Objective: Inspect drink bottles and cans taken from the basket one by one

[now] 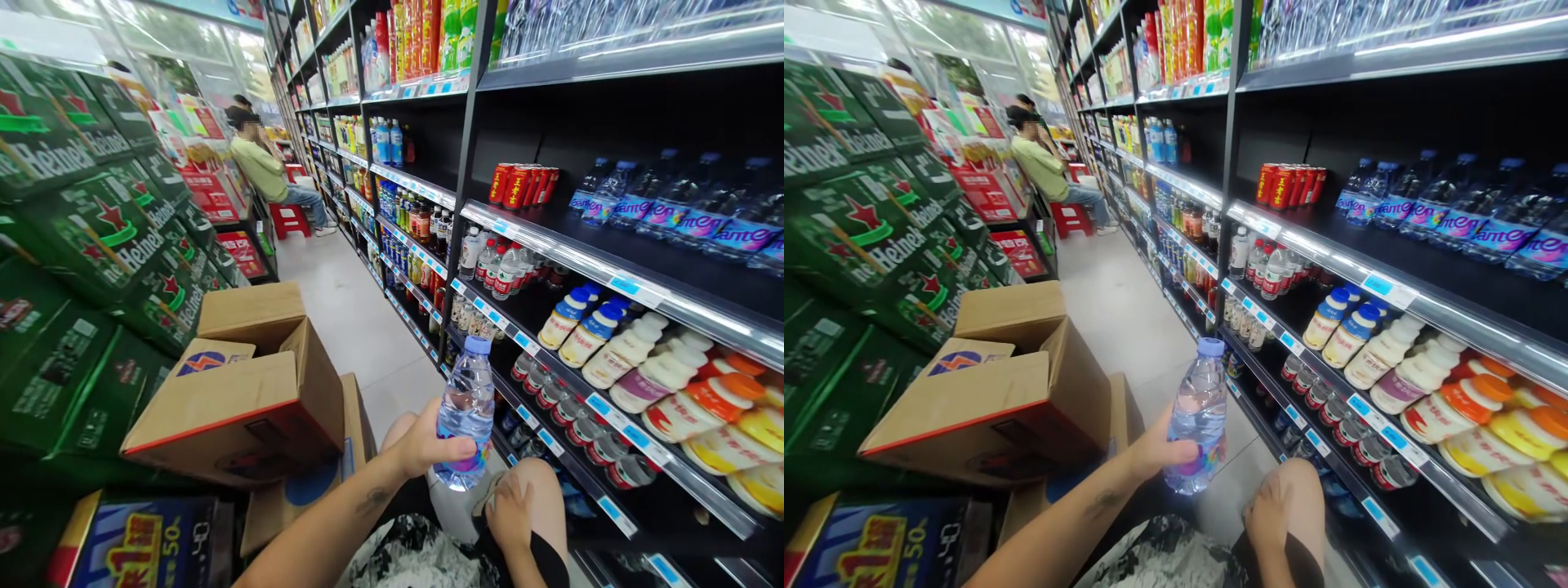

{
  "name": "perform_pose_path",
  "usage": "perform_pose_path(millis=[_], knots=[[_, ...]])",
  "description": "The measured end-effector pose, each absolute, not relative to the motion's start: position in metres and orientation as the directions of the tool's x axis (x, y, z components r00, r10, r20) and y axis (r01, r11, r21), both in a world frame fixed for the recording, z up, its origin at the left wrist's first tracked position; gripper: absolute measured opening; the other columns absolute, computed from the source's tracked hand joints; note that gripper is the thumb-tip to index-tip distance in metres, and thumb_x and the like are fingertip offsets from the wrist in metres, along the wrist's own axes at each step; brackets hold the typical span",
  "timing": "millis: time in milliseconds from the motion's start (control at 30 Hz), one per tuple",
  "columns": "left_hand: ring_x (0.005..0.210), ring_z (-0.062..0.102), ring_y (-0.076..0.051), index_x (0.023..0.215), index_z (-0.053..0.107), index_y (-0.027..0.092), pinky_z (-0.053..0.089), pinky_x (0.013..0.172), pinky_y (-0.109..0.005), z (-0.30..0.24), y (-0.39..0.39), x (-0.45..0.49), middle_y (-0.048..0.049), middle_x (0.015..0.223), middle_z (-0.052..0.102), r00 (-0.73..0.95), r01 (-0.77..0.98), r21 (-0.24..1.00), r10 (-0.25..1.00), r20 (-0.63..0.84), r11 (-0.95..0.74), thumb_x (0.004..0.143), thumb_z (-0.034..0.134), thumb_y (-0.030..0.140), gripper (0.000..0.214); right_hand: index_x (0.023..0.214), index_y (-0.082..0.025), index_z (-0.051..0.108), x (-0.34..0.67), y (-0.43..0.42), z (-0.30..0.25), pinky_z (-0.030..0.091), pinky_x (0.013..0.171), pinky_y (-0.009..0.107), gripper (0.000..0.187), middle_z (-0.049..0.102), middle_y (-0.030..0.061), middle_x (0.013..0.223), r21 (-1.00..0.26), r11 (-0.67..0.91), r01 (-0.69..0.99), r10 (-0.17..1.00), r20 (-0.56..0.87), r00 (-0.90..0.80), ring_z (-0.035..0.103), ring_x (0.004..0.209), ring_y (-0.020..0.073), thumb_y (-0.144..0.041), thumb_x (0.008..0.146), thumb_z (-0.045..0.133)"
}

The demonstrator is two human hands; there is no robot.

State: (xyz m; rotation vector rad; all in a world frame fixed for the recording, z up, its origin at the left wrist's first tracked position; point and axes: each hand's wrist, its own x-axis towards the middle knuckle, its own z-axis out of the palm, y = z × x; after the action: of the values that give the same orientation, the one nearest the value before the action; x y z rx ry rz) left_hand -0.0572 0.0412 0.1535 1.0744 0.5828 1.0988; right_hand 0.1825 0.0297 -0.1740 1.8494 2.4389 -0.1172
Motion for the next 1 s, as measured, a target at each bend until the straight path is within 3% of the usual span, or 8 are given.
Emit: perform_pose_path(millis=[300,533,1000], knots=[[0.073,0.067,-0.022,0.096,0.068,0.01,0.054,0.068,-0.031,0.158,0.043,-0.058,-0.0114,0.08,0.07,0.361,-0.413,0.91,0.921,0.146,0.017,0.063,0.085,0.049,0.053,0.108,-0.018,0.075,0.18,0.03,-0.178,0.015,0.117,0.063,0.033,0.067,0.0163,0.124,-0.039,0.25,0.967,0.961,-0.112,-0.253,0.042,0.136,0.0381,-0.023,0.087,0.05],[0.074,0.067,-0.021,0.102,0.066,0.011,0.054,0.068,-0.03,0.164,0.04,-0.063,-0.0116,0.081,0.071,0.358,-0.407,0.913,0.924,0.137,0.022,0.061,0.086,0.048,0.059,0.102,-0.018,0.075,0.181,0.031,-0.179,0.01,0.118,0.063,0.034,0.07,0.0139,0.117,-0.127,0.271,0.954,0.948,-0.137,-0.287,0.044,0.135,0.035,-0.02,0.088,0.044],[0.079,0.067,-0.025,0.114,0.062,0.011,0.054,0.072,-0.034,0.157,0.036,-0.078,-0.0145,0.089,0.07,0.436,-0.365,0.93,0.875,0.21,-0.041,0.064,0.084,0.052,0.068,0.103,-0.02,0.075,0.184,0.034,-0.198,0.005,0.118,0.064,0.036,0.07,0.0143,0.117,-0.145,0.291,0.946,0.934,-0.171,-0.313,0.048,0.131,0.036,-0.025,0.088,0.043]])
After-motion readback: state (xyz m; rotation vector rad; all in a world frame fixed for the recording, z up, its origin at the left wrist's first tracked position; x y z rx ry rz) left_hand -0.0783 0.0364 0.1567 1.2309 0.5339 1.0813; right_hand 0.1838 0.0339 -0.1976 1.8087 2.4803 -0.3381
